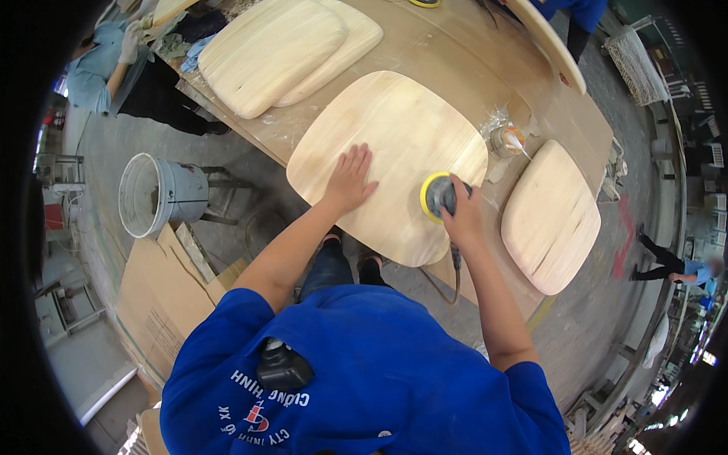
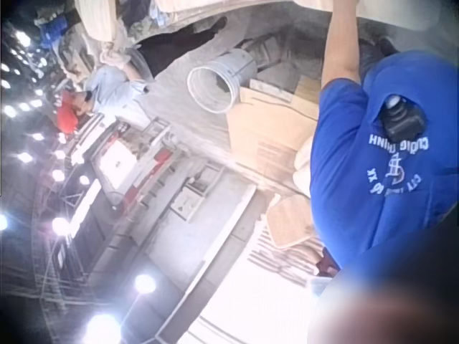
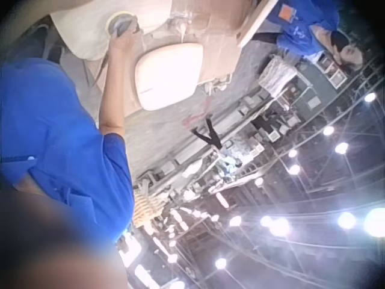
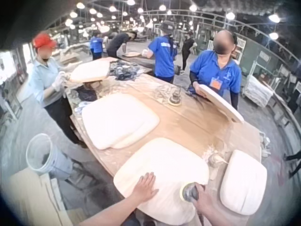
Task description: The person uses a handheld orbital sander to smooth the surface of light-colored wooden chair seats. They repeatedly sand each piece, flip it over to sand the other side, and place finished pieces into a stack.
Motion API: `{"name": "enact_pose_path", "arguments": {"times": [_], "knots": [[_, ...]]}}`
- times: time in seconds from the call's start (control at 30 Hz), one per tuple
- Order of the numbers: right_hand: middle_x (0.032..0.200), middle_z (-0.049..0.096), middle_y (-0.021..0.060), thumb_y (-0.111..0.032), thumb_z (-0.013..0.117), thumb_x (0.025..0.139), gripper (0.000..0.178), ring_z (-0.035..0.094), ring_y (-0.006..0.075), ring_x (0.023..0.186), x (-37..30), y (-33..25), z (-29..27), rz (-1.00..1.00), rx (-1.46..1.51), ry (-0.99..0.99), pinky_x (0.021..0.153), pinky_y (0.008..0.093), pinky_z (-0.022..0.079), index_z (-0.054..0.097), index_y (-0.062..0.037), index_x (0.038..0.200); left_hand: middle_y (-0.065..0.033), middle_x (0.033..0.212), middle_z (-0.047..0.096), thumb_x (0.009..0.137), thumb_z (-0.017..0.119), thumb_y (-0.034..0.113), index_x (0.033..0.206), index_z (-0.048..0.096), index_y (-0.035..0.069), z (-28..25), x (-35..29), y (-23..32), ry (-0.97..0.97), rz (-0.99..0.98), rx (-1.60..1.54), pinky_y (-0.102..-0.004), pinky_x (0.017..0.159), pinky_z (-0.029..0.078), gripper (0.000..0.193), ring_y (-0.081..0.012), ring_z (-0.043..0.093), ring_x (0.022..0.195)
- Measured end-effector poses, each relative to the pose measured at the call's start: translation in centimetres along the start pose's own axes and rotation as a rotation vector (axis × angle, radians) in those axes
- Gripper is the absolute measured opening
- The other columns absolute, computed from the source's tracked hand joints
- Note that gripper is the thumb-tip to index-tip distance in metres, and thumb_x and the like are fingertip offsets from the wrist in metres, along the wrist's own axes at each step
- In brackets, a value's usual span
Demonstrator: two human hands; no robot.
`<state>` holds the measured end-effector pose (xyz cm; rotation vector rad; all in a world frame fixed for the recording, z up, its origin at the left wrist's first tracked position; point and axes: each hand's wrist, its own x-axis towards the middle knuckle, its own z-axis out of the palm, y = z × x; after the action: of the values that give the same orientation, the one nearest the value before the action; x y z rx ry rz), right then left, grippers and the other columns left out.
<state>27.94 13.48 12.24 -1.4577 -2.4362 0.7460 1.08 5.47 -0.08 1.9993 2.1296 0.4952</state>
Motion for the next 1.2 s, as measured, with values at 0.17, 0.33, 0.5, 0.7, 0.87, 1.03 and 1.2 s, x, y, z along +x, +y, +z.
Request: {"name": "enact_pose_path", "arguments": {"times": [0.17,0.33,0.5,0.7,0.87,1.03,1.2], "knots": [[0.126,0.04,0.0232,-0.004,0.069,0.075,0.072,0.058,0.0444,0.1,7.2,-5.5,3.8,-0.103,-0.104,-0.176,0.086,0.0477,0.051,0.044,-0.027,0.138,-0.0178,0.155,0.023,0.088,0.056,0.041,0.146,0.03,0.001,-2.6,-5.9,-4.0,-0.016,-0.002,-0.025,-0.0514,0.114,0.022,0.075,-0.0385,0.023,0.142],[0.127,0.039,0.0231,-0.007,0.069,0.076,0.069,0.06,0.0428,0.096,10.1,-10.3,9.5,-0.343,-0.21,-0.357,0.084,0.0466,0.052,0.045,-0.0313,0.136,-0.0159,0.154,0.025,0.085,0.061,0.047,0.147,0.03,0.003,-4.3,-7.8,-9.2,0.099,-0.246,0.025,-0.052,0.114,0.022,0.082,-0.0373,0.022,0.143],[0.128,0.039,0.0221,-0.01,0.069,0.079,0.068,0.06,0.0415,0.095,17.7,-13.7,12.0,-0.197,-0.249,-0.123,0.083,0.0469,0.052,0.044,-0.0344,0.137,-0.0154,0.154,0.025,0.08,0.066,0.052,0.149,0.025,0.004,-4.4,-6.6,-11.2,0.072,-0.377,-0.166,-0.0534,0.113,0.022,0.094,-0.0376,0.02,0.143],[0.128,0.037,0.0244,-0.012,0.07,0.081,0.07,0.06,0.042,0.099,21.9,-14.0,10.7,0.114,-0.228,0.092,0.085,0.045,0.052,0.038,-0.0277,0.141,-0.0149,0.155,0.023,0.079,0.066,0.054,0.149,0.024,0.006,-4.8,-6.5,-11.2,0.033,-0.406,-0.23,-0.0555,0.113,0.02,0.095,-0.0366,0.017,0.144],[0.129,0.036,0.0261,-0.012,0.069,0.081,0.069,0.059,0.0445,0.1,15.8,-15.1,12.6,0.051,-0.24,-0.002,0.086,0.0461,0.051,0.038,-0.0277,0.141,-0.0147,0.155,0.023,0.08,0.065,0.053,0.149,0.024,0.006,-4.7,-6.5,-11.2,0.03,-0.411,-0.232,-0.0585,0.112,0.018,0.093,-0.0361,0.017,0.144],[0.133,0.033,0.0258,-0.01,0.068,0.081,0.069,0.056,0.0463,0.103,15.4,-15.2,12.8,-0.011,-0.213,-0.051,0.087,0.0468,0.05,0.038,-0.0283,0.141,-0.017,0.155,0.023,0.08,0.065,0.053,0.149,0.024,0.003,-4.7,-6.5,-11.3,0.02,-0.392,-0.219,-0.0624,0.109,0.021,0.095,-0.0396,0.017,0.143],[0.133,0.032,0.0277,-0.014,0.066,0.084,0.067,0.056,0.0449,0.104,20.1,-14.1,10.8,0.191,-0.315,0.08,0.086,0.045,0.051,0.037,-0.0291,0.142,-0.0171,0.155,0.022,0.08,0.065,0.053,0.149,0.022,0.003,-4.9,-6.5,-11.3,0.021,-0.38,-0.231,-0.063,0.109,0.02,0.095,-0.0402,0.017,0.143]]}}
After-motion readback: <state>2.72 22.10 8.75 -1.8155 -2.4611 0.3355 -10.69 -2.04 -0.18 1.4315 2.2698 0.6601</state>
